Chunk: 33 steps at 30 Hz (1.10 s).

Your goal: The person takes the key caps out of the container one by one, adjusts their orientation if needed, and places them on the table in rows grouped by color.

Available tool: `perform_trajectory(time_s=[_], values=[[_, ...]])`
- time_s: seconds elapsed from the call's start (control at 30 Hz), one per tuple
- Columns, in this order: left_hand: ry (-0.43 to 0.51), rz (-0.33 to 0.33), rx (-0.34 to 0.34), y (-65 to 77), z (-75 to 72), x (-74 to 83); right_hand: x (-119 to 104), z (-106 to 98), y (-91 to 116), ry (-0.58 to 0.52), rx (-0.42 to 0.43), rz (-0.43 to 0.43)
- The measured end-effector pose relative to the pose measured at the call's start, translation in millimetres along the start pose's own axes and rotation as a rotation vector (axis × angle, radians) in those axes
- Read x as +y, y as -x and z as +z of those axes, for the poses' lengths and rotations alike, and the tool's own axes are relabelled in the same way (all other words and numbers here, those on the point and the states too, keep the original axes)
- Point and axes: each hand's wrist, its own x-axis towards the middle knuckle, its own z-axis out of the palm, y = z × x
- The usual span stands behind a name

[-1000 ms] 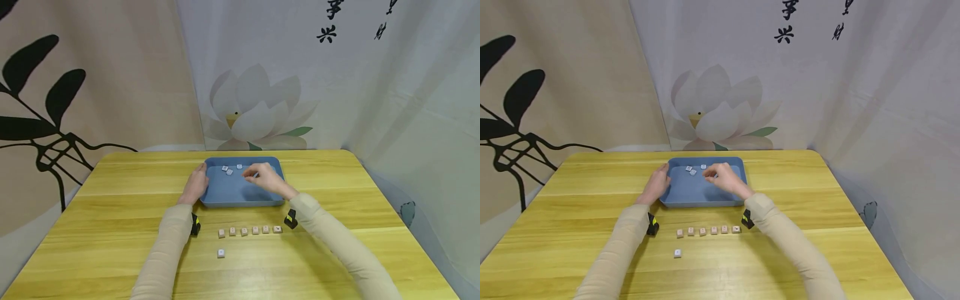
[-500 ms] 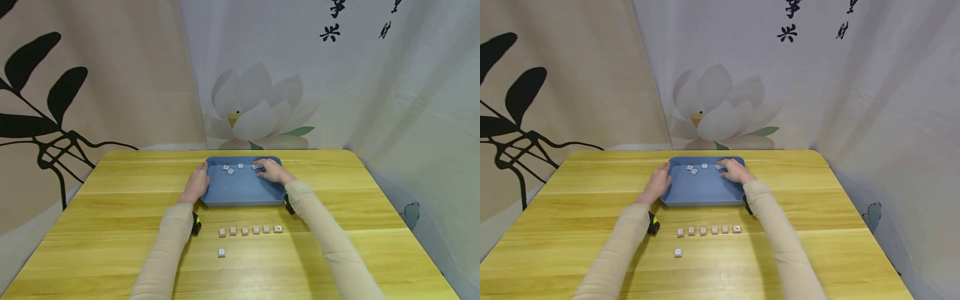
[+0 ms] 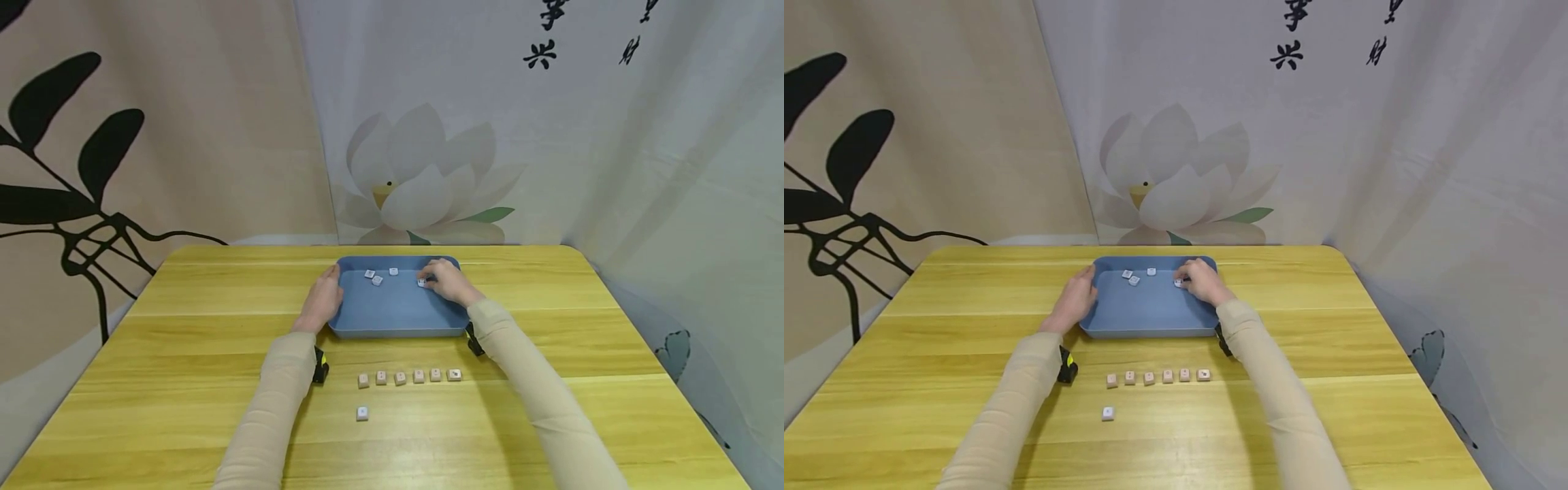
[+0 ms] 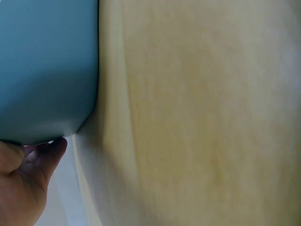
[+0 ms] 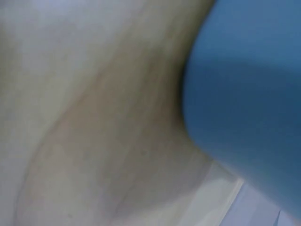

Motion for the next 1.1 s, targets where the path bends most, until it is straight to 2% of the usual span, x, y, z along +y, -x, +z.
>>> perform_trajectory(time_s=[0.2, 0.47, 0.6, 0.77, 1.0, 1.1], values=[[-0.003, -0.004, 0.002, -0.7, 0.7, -0.3, 3, -1, 6, -0.166, 0.017, 0.031], [-0.013, 0.007, 0.007, -0.2, 0.3, -0.3, 1, -15, 15, -0.675, -0.052, 0.161], [-0.010, -0.001, 0.004, 0.1, 0.3, 0.1, 0, -20, 19, -0.838, -0.096, 0.201], [-0.011, -0.003, 0.001, 0.5, 0.3, 0.3, -1, -23, 22, -0.948, -0.126, 0.219], [-0.019, -0.007, -0.004, 0.3, -0.3, 0.9, -10, -25, 30, -1.042, -0.183, 0.168], [-0.022, -0.004, 0.001, 0.4, -0.4, 1.3, -14, -25, 35, -1.046, -0.192, 0.156]])
